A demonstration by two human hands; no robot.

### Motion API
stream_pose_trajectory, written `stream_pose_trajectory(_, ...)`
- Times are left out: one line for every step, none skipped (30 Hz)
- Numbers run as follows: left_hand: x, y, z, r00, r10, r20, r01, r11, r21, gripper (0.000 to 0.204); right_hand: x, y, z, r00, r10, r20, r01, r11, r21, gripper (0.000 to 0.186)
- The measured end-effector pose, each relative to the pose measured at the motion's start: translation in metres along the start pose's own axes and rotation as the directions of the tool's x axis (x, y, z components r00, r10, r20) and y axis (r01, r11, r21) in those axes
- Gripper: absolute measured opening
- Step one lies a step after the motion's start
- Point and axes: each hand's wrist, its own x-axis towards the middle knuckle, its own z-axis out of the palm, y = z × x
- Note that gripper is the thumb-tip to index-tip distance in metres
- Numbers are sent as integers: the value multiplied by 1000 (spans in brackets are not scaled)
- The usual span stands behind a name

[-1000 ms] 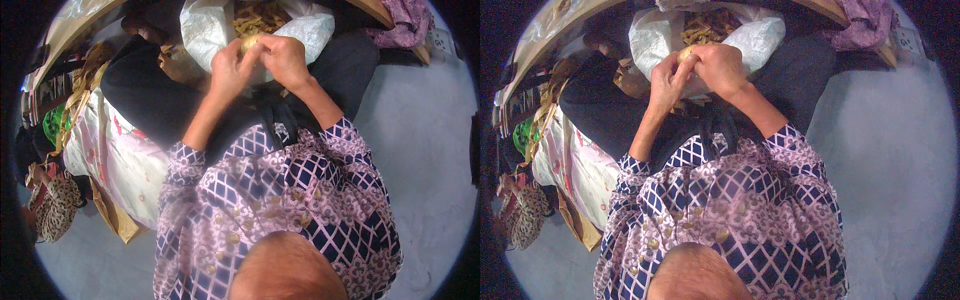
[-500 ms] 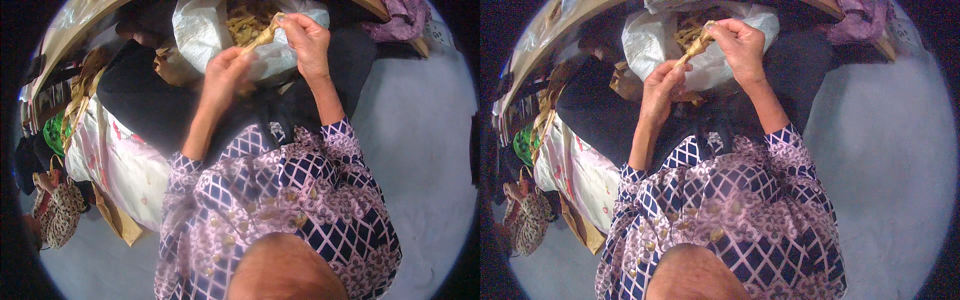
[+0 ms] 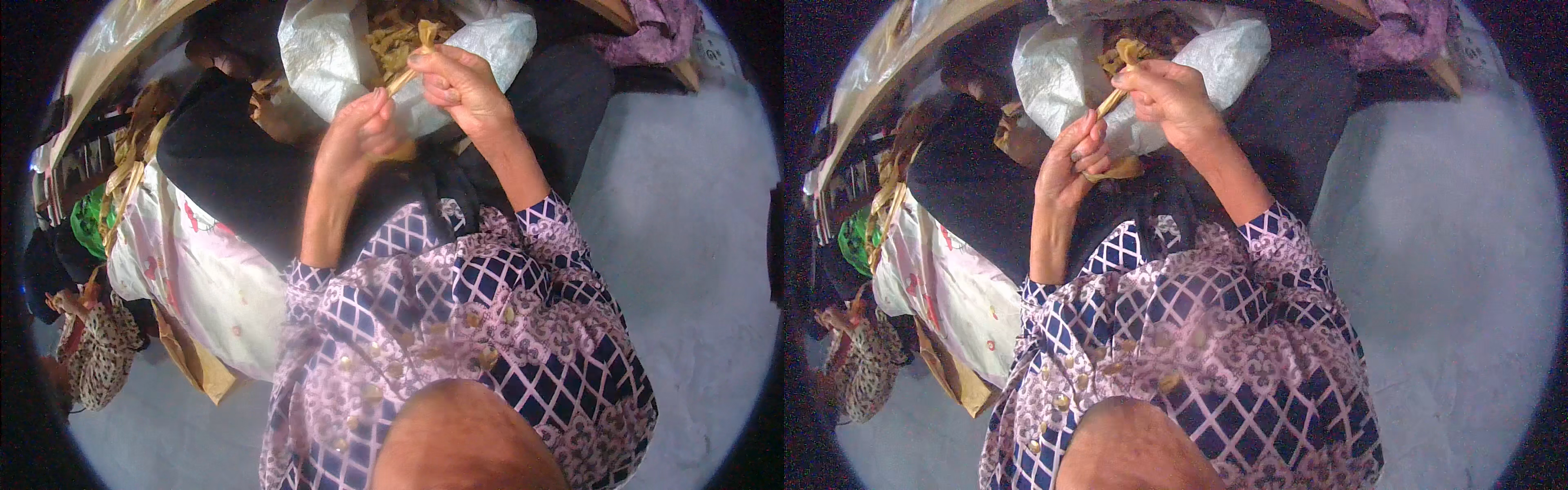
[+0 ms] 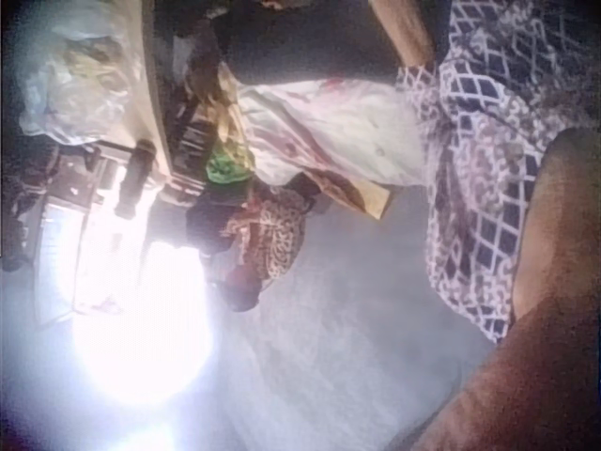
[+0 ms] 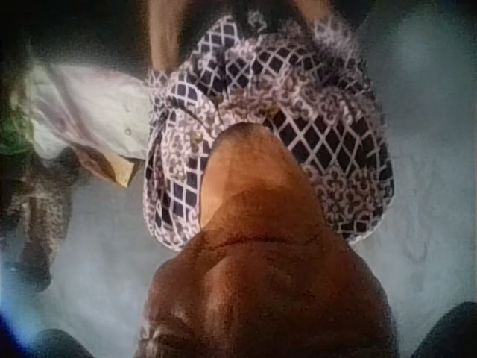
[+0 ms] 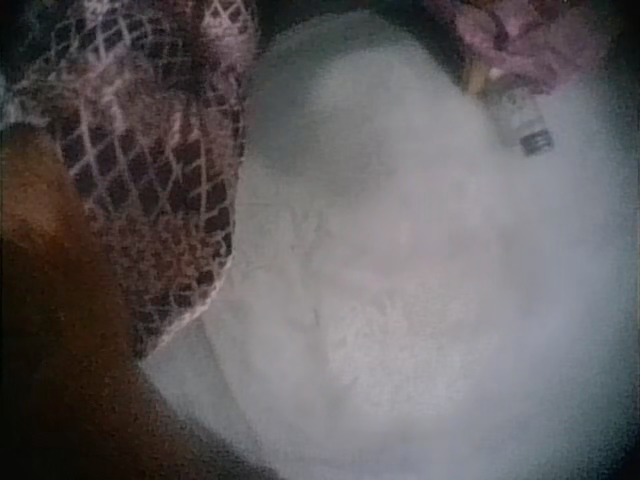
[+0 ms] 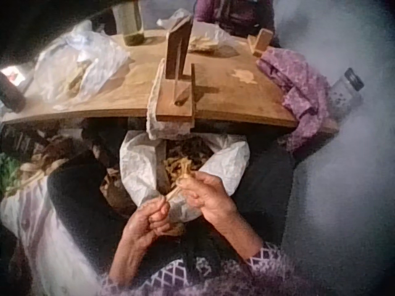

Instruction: The person sits on the floor and repeatedly peels thin strips from a bundle of dried bamboo-like material by hand. The peeled strips are placed into a white plastic bag on the lap, while the remaining bundle is held and rotated as needed.

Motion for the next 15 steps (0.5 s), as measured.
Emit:
stream_pose_trajectory(0, 3, 4, 1000, -3, -30, 3, 1000, 17, 24, 0, -1, 0, 1000, 14, -19, -13, 999, 42, 12)
stream_pose_trajectory(3, 10, 8, 998, 22, -57, -19, 999, 44, 24, 6, -5, 3, 1000, 16, -13, -15, 997, 79, 14)
stream_pose_trajectory(2, 14, 10, 997, 24, -77, -16, 995, 95, 25, 7, -12, 5, 998, 45, 36, -47, 996, 72, 22)
stream_pose_trajectory(4, 21, 6, 1000, 25, 1, -24, 986, 167, 24, 10, -16, 1, 995, 35, 98, -46, 993, 104, 13)
stream_pose_trajectory(7, 30, 12, 988, 141, -65, -106, 919, 380, 24, 13, -23, 5, 997, -28, 71, 23, 998, 64, 8)
stream_pose_trajectory(9, 43, 21, 957, 270, -105, -163, 802, 575, 24, 16, -34, 10, 995, -92, 46, 91, 996, 22, 8)
stream_pose_trajectory(10, 62, 31, 953, 286, -104, -156, 752, 640, 25, 22, -46, 14, 982, -183, 42, 184, 983, -29, 10)
stream_pose_trajectory(14, 82, 44, 931, 363, -39, -213, 627, 749, 25, 30, -64, 18, 961, -274, 41, 277, 958, -79, 11)
stream_pose_trajectory(22, 103, 47, 911, 397, 107, -289, 433, 854, 26, 35, -80, 24, 932, -355, 81, 361, 928, -93, 11)
stream_pose_trajectory(28, 118, 64, 861, 488, 144, -334, 328, 884, 26, 45, -94, 25, 903, -406, 141, 419, 904, -82, 10)
stream_pose_trajectory(36, 134, 76, 811, 537, 230, -381, 188, 905, 25, 58, -107, 25, 834, -524, 173, 545, 832, -106, 13)
stream_pose_trajectory(42, 146, 89, 778, 563, 280, -409, 115, 905, 26, 68, -116, 24, 752, -627, 203, 655, 743, -134, 16)
stream_pose_trajectory(50, 149, 94, 723, 636, 271, -415, 87, 906, 26, 74, -121, 28, 749, -641, 167, 663, 725, -189, 14)
stream_pose_trajectory(57, 151, 96, 664, 706, 247, -408, 65, 911, 26, 78, -120, 34, 751, -646, 133, 657, 714, -242, 12)
stream_pose_trajectory(67, 154, 80, 680, 689, 251, -403, 64, 913, 26, 80, -119, 39, 752, -652, 100, 648, 703, -293, 11)
